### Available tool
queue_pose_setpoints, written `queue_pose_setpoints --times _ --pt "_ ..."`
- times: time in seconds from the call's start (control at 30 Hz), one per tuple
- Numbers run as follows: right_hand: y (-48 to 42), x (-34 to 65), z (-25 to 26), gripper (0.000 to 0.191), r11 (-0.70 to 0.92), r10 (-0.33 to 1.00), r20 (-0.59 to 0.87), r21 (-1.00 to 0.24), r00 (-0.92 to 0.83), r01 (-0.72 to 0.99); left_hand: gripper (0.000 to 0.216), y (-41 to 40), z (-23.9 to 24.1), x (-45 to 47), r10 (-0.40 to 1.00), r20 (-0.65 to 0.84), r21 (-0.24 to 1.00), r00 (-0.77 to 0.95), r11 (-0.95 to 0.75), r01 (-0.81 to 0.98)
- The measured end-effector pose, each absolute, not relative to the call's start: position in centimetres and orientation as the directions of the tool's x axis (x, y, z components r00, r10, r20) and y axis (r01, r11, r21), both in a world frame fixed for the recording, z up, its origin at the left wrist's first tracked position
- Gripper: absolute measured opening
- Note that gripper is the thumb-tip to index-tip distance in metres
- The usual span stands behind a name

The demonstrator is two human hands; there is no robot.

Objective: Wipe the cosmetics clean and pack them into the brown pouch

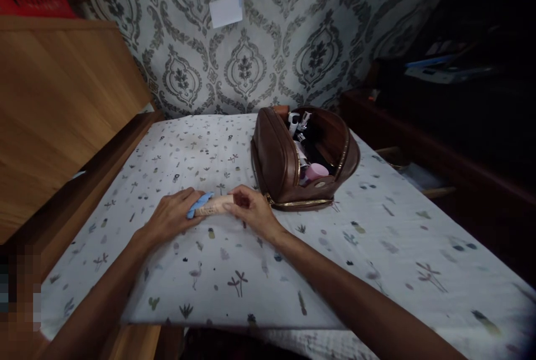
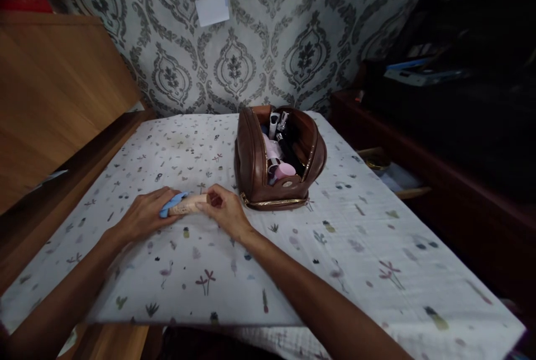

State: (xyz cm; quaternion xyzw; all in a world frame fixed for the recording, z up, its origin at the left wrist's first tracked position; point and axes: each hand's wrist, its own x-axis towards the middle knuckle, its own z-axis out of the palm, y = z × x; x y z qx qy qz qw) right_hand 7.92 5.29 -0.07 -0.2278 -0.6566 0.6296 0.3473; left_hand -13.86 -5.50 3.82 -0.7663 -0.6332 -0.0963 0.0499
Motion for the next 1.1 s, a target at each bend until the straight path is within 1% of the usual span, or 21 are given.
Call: queue_pose_setpoints --times 0.13,0.27,0.4,0.53,0.6,0.7,0.87,1.0,1.1 --pt "5.2 8.2 0.7 0.032 0.219 0.708 0.300 -0.954 -0.639 -0.206 0.032 -5.7 4.6 -14.1 0.978 0.156 0.159 0.136 -0.161 0.974" --pt "5.1 8.2 0.7 0.027 0.228 0.690 0.314 -0.949 -0.652 -0.215 0.031 -5.9 4.9 -13.9 0.986 0.132 0.193 0.106 -0.131 0.972" --pt "5.2 8.1 0.4 0.029 0.219 0.720 0.268 -0.963 -0.639 -0.158 0.034 -6.0 4.8 -13.7 0.982 0.150 0.132 0.116 -0.137 0.982" --pt "5.2 8.2 0.3 0.034 0.175 0.734 0.215 -0.976 -0.644 -0.126 0.036 -5.8 4.7 -13.5 0.966 0.203 0.053 0.159 -0.173 0.983" --pt "5.2 8.3 0.5 0.036 0.166 0.729 0.199 -0.980 -0.655 -0.112 0.038 -5.8 4.7 -13.3 0.959 0.220 0.039 0.177 -0.190 0.981" --pt "5.1 8.4 0.8 0.042 0.150 0.735 0.184 -0.983 -0.652 -0.108 0.040 -5.7 4.9 -13.1 0.967 0.194 0.042 0.168 -0.179 0.983" --pt "5.2 8.3 1.0 0.050 -0.024 0.717 0.092 -0.987 -0.691 -0.157 0.032 -5.8 5.4 -12.4 0.971 0.194 0.077 0.138 -0.156 0.985" --pt "5.1 8.0 1.0 0.053 -0.176 0.697 0.074 -0.946 -0.713 -0.270 0.033 -5.8 5.8 -11.2 0.973 0.218 0.149 0.080 -0.114 0.982" --pt "4.7 7.8 0.9 0.054 -0.268 0.665 0.068 -0.908 -0.744 -0.323 0.034 -5.7 6.1 -10.0 0.973 0.229 0.189 0.017 -0.061 0.980"
